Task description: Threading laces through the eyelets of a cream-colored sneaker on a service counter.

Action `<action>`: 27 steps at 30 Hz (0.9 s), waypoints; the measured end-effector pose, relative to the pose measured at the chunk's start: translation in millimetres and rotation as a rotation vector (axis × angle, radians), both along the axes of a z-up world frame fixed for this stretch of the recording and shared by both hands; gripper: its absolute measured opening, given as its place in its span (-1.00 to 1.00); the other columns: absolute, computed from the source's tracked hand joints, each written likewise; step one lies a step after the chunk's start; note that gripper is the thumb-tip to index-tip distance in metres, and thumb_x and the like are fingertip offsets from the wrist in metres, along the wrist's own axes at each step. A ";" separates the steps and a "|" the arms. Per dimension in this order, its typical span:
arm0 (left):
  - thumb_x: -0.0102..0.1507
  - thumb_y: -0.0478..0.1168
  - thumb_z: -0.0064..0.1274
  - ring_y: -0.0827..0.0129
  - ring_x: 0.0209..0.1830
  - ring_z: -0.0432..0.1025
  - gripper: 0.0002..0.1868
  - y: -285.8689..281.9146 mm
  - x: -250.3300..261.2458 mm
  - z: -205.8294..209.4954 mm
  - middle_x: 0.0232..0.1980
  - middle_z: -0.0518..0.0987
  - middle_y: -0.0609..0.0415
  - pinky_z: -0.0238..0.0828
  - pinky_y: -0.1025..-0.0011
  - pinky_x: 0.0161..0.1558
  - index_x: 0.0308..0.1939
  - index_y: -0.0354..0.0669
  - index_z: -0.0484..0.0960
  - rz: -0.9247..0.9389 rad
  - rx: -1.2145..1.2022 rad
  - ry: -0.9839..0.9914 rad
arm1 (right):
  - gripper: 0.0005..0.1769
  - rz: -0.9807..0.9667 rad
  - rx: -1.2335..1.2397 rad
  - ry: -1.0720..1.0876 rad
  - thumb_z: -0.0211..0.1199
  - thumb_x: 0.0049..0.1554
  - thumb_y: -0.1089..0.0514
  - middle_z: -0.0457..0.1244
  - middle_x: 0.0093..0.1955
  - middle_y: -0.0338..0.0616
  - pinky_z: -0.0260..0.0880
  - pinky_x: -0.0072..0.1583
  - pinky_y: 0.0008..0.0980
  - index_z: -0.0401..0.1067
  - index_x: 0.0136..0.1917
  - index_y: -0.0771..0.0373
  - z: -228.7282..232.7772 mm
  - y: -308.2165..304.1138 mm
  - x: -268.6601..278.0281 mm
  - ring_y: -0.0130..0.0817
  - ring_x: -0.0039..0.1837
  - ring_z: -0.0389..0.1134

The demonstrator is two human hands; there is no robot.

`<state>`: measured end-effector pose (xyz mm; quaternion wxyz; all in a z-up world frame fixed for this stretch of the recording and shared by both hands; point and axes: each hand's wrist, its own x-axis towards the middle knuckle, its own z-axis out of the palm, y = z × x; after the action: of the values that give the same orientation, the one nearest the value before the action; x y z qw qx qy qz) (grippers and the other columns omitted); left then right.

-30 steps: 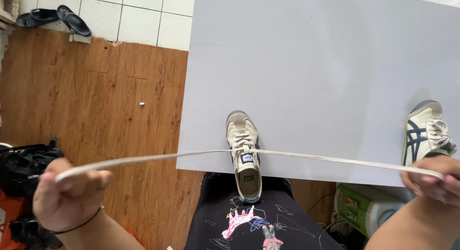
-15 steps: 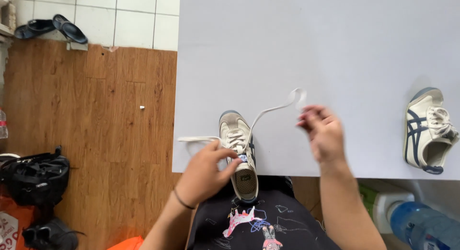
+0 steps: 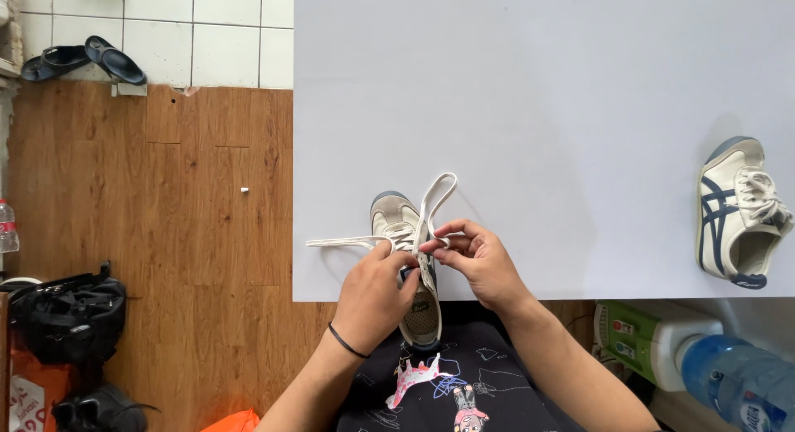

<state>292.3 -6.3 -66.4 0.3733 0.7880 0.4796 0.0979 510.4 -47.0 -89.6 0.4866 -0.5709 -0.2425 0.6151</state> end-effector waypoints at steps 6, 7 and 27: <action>0.43 -0.10 0.30 -0.01 -0.24 0.68 -0.82 1.8 1.5 5.2 -0.24 0.55 0.08 0.63 0.16 -0.24 0.00 -0.05 0.90 0.005 -0.006 0.007 | -0.59 -0.083 0.049 -0.089 0.64 0.17 0.41 0.61 -0.01 0.08 0.70 0.11 -0.41 0.58 0.25 0.38 -7.5 1.5 -17.2 -0.43 -0.09 0.57; 0.43 -0.10 0.30 -0.01 -0.24 0.68 -0.82 0.8 1.4 5.1 -0.24 0.55 0.08 0.63 0.16 -0.24 0.00 -0.05 0.90 0.006 -0.008 0.008 | -0.59 -0.083 0.047 -0.088 0.64 0.17 0.41 0.61 -0.01 0.08 0.70 0.11 -0.41 0.58 0.25 0.38 -10.0 0.0 -18.4 -0.43 -0.09 0.57; 0.45 -0.06 0.28 -0.09 -0.23 0.69 -0.73 -0.2 3.3 -6.8 -0.24 0.61 0.01 0.66 0.11 -0.20 0.07 -0.12 0.93 0.008 0.022 -0.037 | -0.72 -0.054 -0.008 -0.342 0.74 0.15 0.29 0.58 -0.06 -0.11 0.62 0.09 -0.39 0.60 -0.05 0.25 -6.8 -6.7 -12.2 -0.46 -0.05 0.55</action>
<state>295.6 -6.5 -73.2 0.3730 0.7883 0.4746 0.1192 498.1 -53.7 -96.4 0.4522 -0.6756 -0.3040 0.4967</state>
